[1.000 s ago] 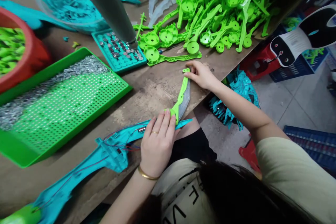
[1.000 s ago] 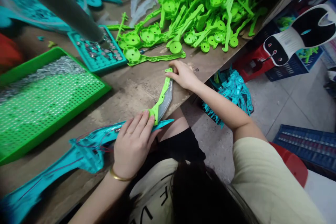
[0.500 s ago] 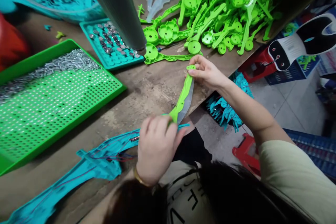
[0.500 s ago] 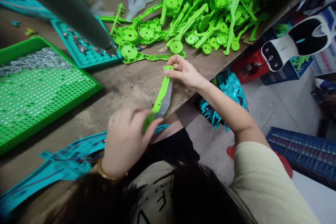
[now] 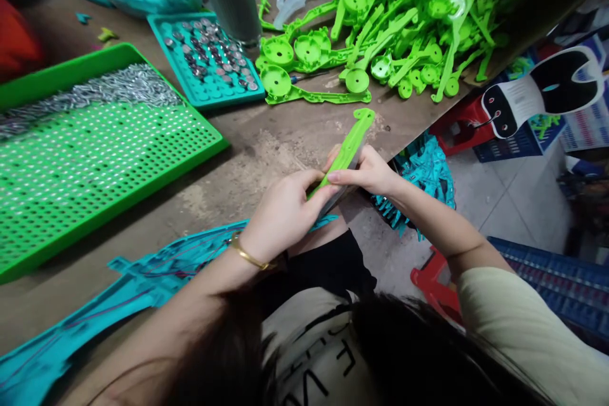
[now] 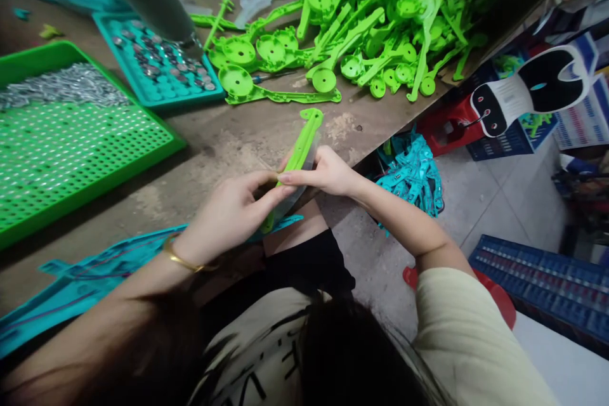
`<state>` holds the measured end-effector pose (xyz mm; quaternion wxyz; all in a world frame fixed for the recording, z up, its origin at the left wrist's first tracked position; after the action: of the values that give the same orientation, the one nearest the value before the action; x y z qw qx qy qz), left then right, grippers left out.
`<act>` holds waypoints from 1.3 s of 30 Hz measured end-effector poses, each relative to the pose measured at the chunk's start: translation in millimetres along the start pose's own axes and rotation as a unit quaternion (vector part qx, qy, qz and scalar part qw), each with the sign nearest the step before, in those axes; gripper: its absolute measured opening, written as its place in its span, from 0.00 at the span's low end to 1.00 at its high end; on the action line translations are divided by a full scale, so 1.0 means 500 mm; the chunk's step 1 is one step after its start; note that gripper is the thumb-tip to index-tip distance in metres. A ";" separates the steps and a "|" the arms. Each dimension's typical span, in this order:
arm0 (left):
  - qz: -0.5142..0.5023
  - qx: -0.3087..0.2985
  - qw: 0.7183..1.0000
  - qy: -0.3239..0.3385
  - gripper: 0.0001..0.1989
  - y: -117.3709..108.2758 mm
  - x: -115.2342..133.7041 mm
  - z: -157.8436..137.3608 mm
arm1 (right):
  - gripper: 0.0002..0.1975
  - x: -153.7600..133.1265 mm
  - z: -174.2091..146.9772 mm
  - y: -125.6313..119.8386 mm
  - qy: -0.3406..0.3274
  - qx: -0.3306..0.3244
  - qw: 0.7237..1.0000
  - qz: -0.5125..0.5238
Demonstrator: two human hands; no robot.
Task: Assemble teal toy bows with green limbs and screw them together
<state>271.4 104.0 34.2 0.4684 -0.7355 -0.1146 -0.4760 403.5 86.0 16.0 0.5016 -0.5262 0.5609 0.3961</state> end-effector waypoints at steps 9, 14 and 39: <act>0.055 -0.016 0.998 0.032 0.19 -0.008 -0.001 -0.021 | 0.21 0.042 -0.029 0.024 0.015 -0.001 0.999 0.040; 0.112 -0.038 0.992 0.053 0.19 -0.016 0.002 -0.030 | 0.16 0.023 -0.041 0.023 -0.064 0.020 0.997 0.034; 0.077 -0.127 0.984 -0.100 0.23 -0.067 -0.042 -0.023 | 0.18 0.047 -0.122 0.104 0.064 0.066 0.994 -0.058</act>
<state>233.0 118.5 38.0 0.3925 -0.8395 -0.0425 -0.3733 344.4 29.4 -0.1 0.5206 -0.5480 0.5849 0.2942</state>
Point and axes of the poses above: each hand's wrist, its own z-axis towards the middle knuckle, its own y-axis out of the palm, x = y × z, the point moved 7 cm from there along z, towards the middle knuckle, and after that the axes turned 15 degrees about x, right-handed, at the moved point
